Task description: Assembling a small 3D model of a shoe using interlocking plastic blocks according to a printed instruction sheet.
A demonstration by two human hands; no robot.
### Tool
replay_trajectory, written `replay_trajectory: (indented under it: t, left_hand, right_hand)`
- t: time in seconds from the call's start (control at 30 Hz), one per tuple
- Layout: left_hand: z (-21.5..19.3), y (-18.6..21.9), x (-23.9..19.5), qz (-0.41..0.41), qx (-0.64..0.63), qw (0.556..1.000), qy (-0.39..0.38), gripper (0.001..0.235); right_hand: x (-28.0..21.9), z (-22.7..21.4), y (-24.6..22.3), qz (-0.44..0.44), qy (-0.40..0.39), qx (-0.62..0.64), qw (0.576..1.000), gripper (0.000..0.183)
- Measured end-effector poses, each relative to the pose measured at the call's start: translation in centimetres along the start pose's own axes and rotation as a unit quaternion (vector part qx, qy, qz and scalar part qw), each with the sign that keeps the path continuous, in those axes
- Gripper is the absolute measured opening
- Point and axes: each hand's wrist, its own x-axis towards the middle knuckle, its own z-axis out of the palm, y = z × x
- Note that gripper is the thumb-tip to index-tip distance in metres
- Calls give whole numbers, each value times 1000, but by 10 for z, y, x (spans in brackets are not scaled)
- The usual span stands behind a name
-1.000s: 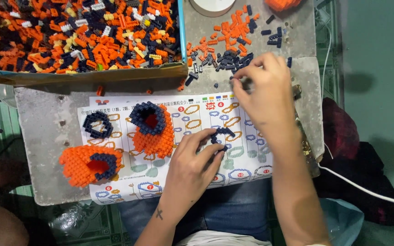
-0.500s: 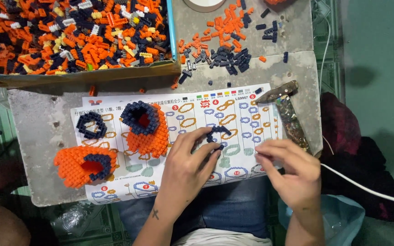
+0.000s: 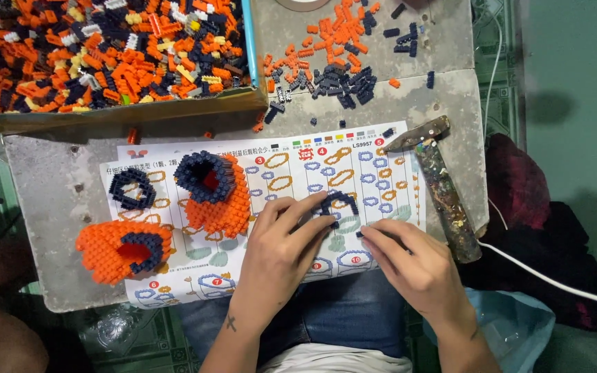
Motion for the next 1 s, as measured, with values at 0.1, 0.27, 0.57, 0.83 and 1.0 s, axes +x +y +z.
replay_trajectory:
  t: [0.1, 0.27, 0.57, 0.83, 1.0]
  left_hand:
    - [-1, -1, -1, 1, -4, 1000, -4, 21]
    - [-1, -1, -1, -2, -13, 1000, -3, 21]
    - [0, 5, 2, -2, -14, 1000, 10, 18]
    - [7, 12, 0, -35, 64, 997, 5, 17]
    - [15, 16, 3, -53, 85, 995, 25, 17]
  right_hand:
    - [3, -2, 1, -7, -16, 12, 1000, 15]
    - [3, -2, 3, 6, -24, 36, 999, 14]
    - [-11, 1, 11, 3, 9, 47, 999, 13]
    - [-5, 3, 12, 15, 14, 71, 997, 8]
    - [-4, 5, 13, 21, 31, 78, 996, 6]
